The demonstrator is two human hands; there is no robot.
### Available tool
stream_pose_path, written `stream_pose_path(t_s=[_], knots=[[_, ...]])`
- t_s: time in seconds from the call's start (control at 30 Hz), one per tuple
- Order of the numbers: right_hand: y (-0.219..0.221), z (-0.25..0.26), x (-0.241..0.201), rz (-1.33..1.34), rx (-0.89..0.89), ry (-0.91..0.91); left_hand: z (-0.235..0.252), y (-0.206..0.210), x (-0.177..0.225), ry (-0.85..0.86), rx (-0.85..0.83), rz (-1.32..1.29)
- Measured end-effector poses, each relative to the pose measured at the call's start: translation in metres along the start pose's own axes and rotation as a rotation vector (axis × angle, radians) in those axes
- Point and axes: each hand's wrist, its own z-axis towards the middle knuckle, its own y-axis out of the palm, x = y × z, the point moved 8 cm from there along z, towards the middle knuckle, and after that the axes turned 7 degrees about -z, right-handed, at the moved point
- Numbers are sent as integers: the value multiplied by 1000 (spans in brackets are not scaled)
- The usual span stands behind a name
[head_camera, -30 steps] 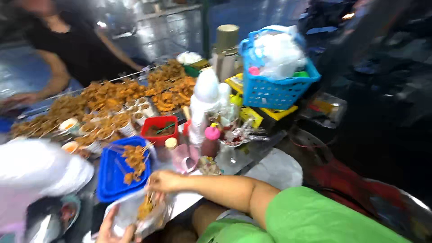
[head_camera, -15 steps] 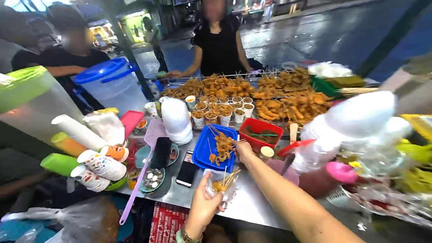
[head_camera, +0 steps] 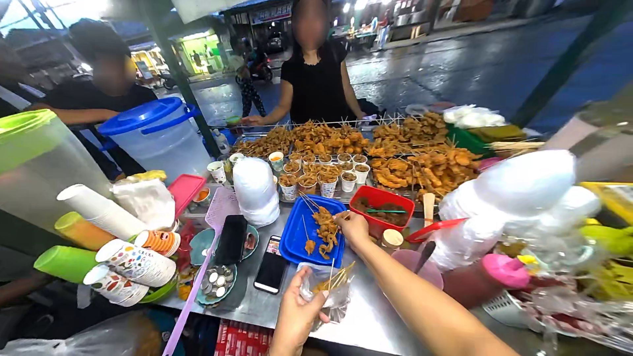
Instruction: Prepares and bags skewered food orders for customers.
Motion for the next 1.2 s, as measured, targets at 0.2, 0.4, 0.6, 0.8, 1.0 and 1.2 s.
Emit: stream_pose_path(t_s=[0.2,0.4,0.6,0.8,1.0,1.2], knots=[[6,-8,-17,-162,-126,-102,2,-6,-10,6,36,-4],[4,-17,-14,-155,-117,-121,-2,-11,-7,8,68,-66],[-34,-43,-56,-66,-30,-284,-2,-3,-10,-1,62,-149],[-56,-60,-52,349,42,-453,6,-13,-21,81,143,89],[-43,-114,-26,567,-134,-575,8,-12,-14,36,60,1],[-29,-137,8,317,-460,-430,4,-13,-15,9,15,102]])
